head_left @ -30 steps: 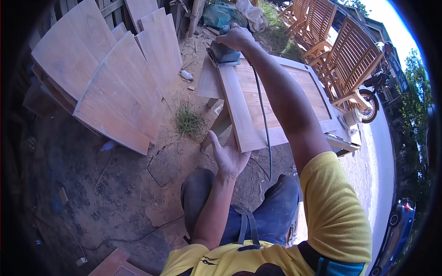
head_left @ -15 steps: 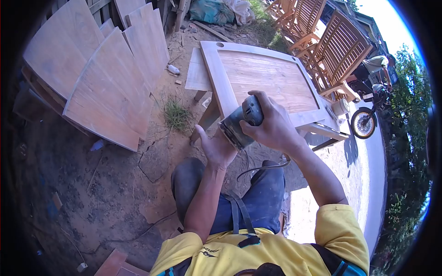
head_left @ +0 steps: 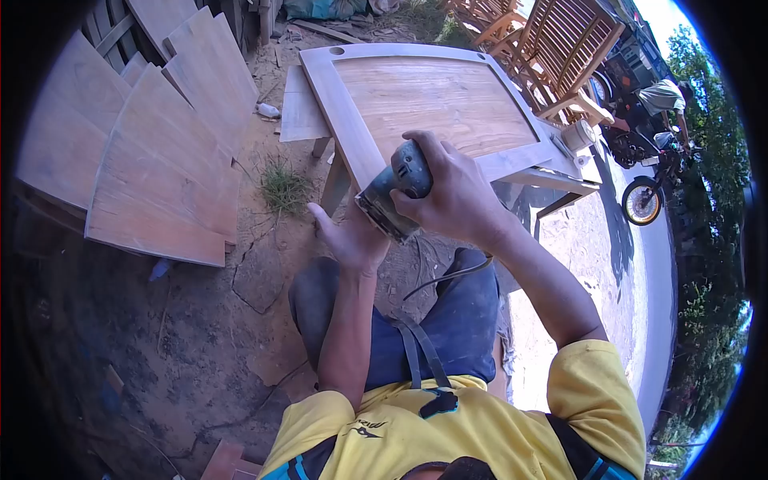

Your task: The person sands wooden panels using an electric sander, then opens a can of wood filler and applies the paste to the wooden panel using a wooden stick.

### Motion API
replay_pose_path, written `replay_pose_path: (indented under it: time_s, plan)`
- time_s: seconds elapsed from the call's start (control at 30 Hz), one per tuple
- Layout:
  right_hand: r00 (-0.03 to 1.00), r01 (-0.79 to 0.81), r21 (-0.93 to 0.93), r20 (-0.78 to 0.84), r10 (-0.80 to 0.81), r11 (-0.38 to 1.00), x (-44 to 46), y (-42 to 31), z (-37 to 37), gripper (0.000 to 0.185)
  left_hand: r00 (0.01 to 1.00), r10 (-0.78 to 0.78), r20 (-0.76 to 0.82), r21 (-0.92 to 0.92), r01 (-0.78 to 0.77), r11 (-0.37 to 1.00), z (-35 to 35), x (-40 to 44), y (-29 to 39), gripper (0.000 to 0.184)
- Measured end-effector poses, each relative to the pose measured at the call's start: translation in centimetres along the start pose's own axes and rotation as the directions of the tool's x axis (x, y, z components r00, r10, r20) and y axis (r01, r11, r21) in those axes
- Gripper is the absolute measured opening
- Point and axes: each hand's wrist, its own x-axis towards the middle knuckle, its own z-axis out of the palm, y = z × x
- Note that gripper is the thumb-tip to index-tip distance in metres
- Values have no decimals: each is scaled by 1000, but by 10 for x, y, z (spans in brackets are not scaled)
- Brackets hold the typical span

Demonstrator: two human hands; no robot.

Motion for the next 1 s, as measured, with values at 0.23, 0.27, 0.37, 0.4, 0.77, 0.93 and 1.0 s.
replay_pose_path:
  time_s: [0.23, 0.27, 0.37, 0.4, 0.77, 0.93, 1.0]
  plan:
    - [989, -143, 7, -26, 143, 990, 11, 22, -13, 73, 999, 41, 20, 5, -42, 999, -4, 4, 0, 122]
    - [996, -77, -25, -56, 76, 997, 6, 15, -5, 73, 1000, 15, 17, -5, -15, 1000, -6, 2, 2, 122]
    - [996, -66, 50, 70, 62, 997, -10, -20, -7, 74, 993, -113, -14, 35, 114, 993, -12, -4, 12, 121]
    - [992, -95, 51, 85, 90, 994, -11, -16, -11, 75, 996, -80, -38, 16, 81, 997, -9, -4, 13, 121]
    - [901, -417, -32, -149, 409, 908, 11, 202, -65, 74, 942, 199, -271, 695, 48, 718, 18, 10, -4, 88]
    - [818, -567, -102, -191, 543, 818, 18, 305, -86, 75, 926, 225, -301, 842, 147, 520, 24, 12, 1, 87]
    - [770, -631, -56, -170, 616, 774, 18, 291, -106, 76, 924, 243, -295, 856, 143, 497, 27, 15, 0, 85]
